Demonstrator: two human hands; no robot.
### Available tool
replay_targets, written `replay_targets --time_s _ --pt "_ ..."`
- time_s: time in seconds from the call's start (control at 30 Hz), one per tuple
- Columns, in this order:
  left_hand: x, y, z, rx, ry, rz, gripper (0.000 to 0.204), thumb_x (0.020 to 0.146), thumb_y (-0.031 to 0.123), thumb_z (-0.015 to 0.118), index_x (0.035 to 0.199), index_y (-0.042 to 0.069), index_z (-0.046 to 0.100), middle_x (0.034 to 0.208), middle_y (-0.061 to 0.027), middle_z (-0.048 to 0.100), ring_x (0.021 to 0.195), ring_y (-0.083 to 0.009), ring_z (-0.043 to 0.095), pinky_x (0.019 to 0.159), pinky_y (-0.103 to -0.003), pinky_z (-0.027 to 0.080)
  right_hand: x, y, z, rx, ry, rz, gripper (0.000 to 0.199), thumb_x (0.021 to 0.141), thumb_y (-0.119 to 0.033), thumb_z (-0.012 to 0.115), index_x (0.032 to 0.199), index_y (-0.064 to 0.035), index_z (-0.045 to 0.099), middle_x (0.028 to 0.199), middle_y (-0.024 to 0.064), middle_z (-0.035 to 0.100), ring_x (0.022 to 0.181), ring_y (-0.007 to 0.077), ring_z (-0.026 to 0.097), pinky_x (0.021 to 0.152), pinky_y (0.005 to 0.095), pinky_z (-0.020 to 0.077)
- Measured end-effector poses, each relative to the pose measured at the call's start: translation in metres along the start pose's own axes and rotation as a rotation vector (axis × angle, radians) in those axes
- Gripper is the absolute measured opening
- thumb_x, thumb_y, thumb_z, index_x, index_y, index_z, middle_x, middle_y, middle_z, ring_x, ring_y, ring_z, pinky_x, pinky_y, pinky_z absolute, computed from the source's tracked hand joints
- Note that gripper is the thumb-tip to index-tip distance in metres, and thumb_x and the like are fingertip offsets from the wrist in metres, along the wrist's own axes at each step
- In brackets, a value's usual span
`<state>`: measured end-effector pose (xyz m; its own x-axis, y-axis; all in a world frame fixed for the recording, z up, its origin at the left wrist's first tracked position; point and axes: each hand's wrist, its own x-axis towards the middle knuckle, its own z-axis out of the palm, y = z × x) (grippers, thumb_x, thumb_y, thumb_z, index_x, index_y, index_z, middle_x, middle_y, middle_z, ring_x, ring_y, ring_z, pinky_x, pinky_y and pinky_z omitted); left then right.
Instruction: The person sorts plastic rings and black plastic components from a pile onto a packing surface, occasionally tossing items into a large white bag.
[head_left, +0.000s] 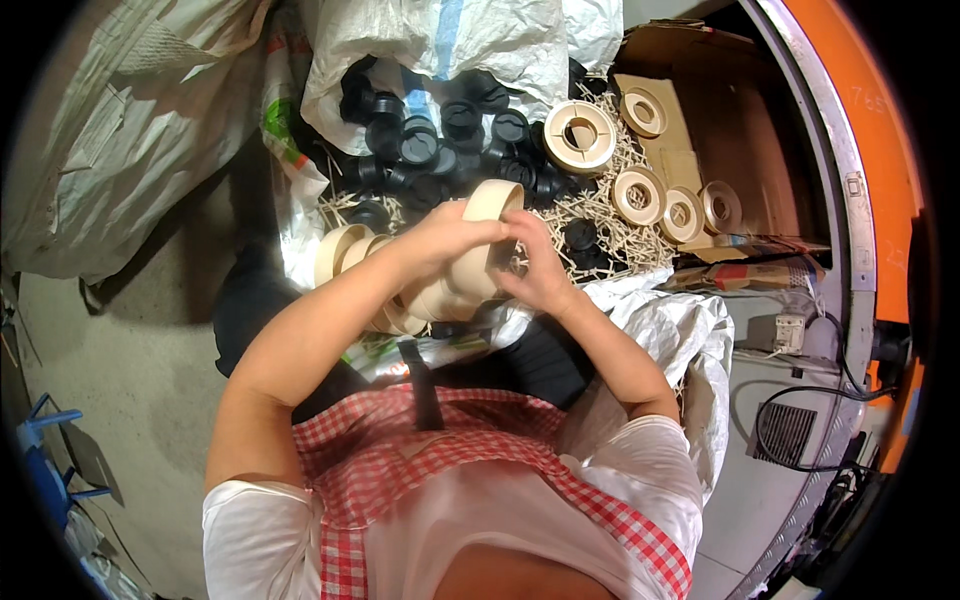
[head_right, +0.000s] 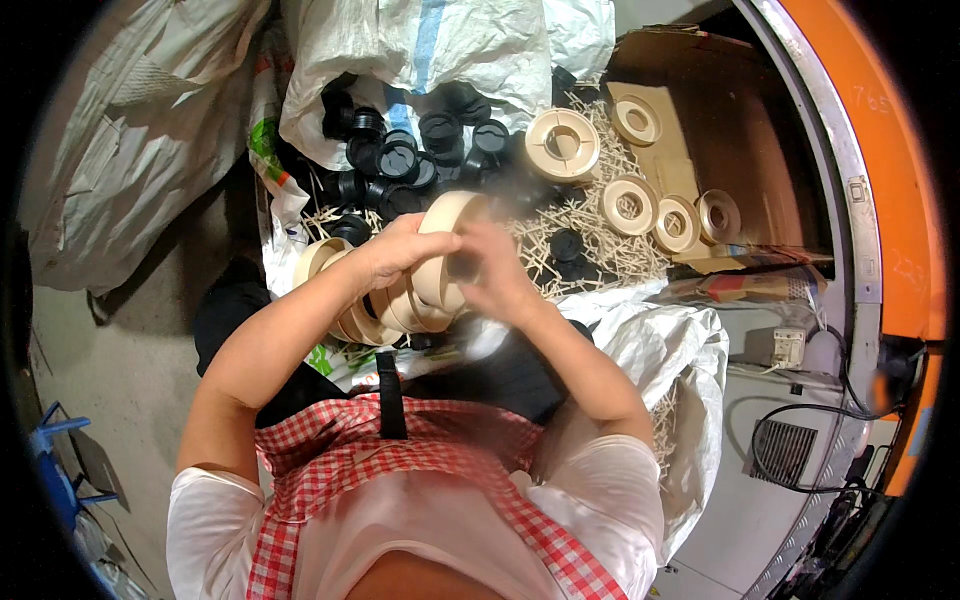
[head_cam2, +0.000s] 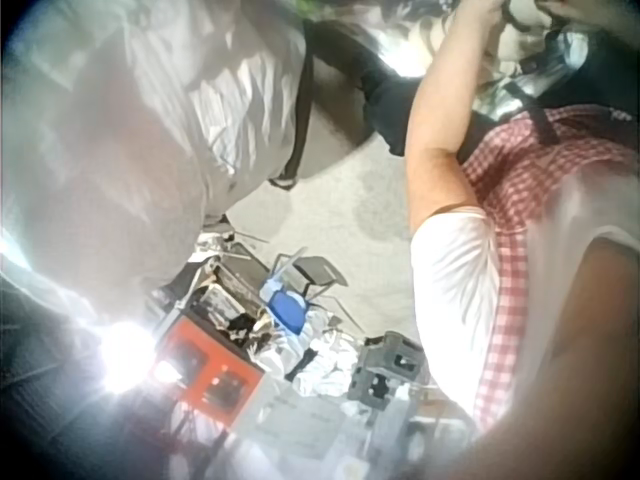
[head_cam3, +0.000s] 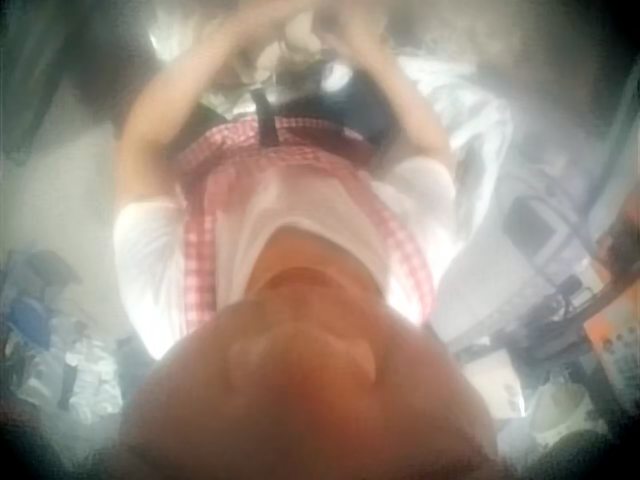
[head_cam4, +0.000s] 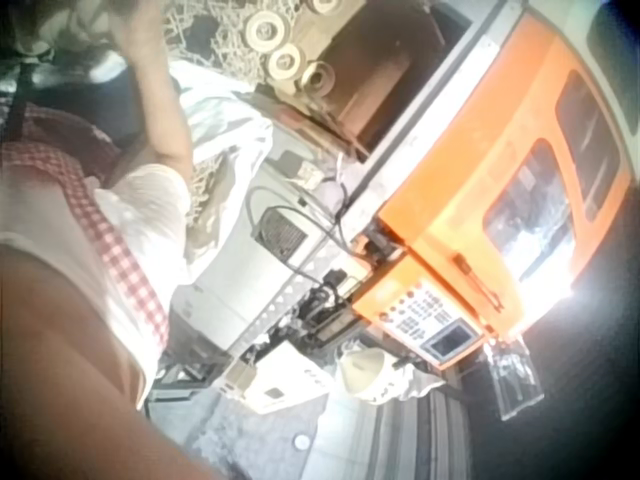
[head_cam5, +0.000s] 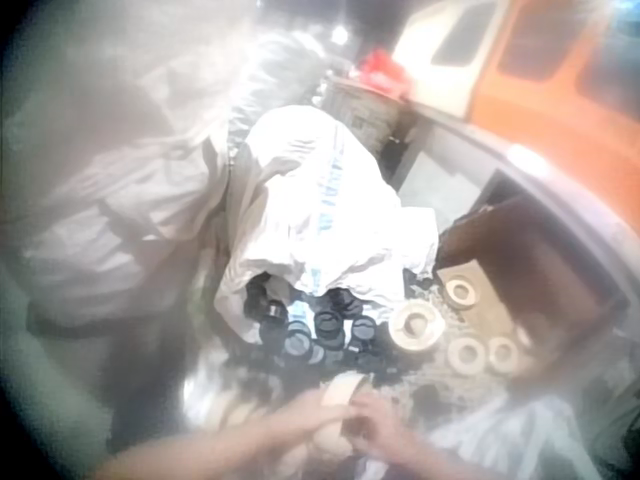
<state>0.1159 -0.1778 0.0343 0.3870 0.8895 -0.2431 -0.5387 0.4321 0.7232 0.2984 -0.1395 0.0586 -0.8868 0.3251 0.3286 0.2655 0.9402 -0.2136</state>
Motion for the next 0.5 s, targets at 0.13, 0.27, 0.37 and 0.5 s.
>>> replay_targets --time_s 0.13,0.27,0.37,0.5 --pt "-0.001 0.005 0.007 0.295 0.051 0.091 0.044 0.078 0.018 0.067 0.116 0.002 0.054 0.102 -0.0071 0.061 0.088 -0.0129 0.059 0.074 -0.027 0.050 -0.011 0.016 0.014 1.116 0.050 1.242 0.070 0.086 -0.019 0.061 0.134 -0.0047 0.012 0.114 0.0142 0.047 0.093 0.0229 0.059 0.074 0.0344 0.0536" --pt "-0.004 0.009 0.015 0.353 0.127 0.174 0.044 0.075 0.019 0.069 0.114 0.002 0.055 0.098 -0.0065 0.062 0.086 -0.0130 0.059 0.075 -0.028 0.049 -0.008 0.008 0.012 1.115 0.114 1.059 0.080 0.090 -0.028 0.057 0.140 -0.0090 -0.002 0.113 0.0151 0.051 0.078 0.0222 0.062 0.063 0.0318 0.0548" --pt "0.004 0.000 0.008 0.420 0.163 0.191 0.045 0.074 0.020 0.069 0.113 0.002 0.056 0.097 -0.0065 0.062 0.085 -0.0132 0.059 0.075 -0.028 0.048 -0.013 0.010 0.006 1.136 -0.173 1.151 0.083 0.089 -0.031 0.057 0.141 -0.0090 -0.005 0.116 0.0155 0.052 0.077 0.0197 0.061 0.058 0.0268 0.0516" --pt "0.009 -0.002 0.007 0.512 0.228 0.145 0.045 0.074 0.019 0.069 0.114 0.002 0.055 0.098 -0.0064 0.062 0.085 -0.0135 0.059 0.075 -0.028 0.048 -0.008 0.008 0.005 0.968 -0.025 1.023 0.075 0.090 -0.046 0.051 0.140 -0.0070 0.011 0.108 0.0165 0.058 0.059 0.0150 0.058 0.048 0.0228 0.0454"
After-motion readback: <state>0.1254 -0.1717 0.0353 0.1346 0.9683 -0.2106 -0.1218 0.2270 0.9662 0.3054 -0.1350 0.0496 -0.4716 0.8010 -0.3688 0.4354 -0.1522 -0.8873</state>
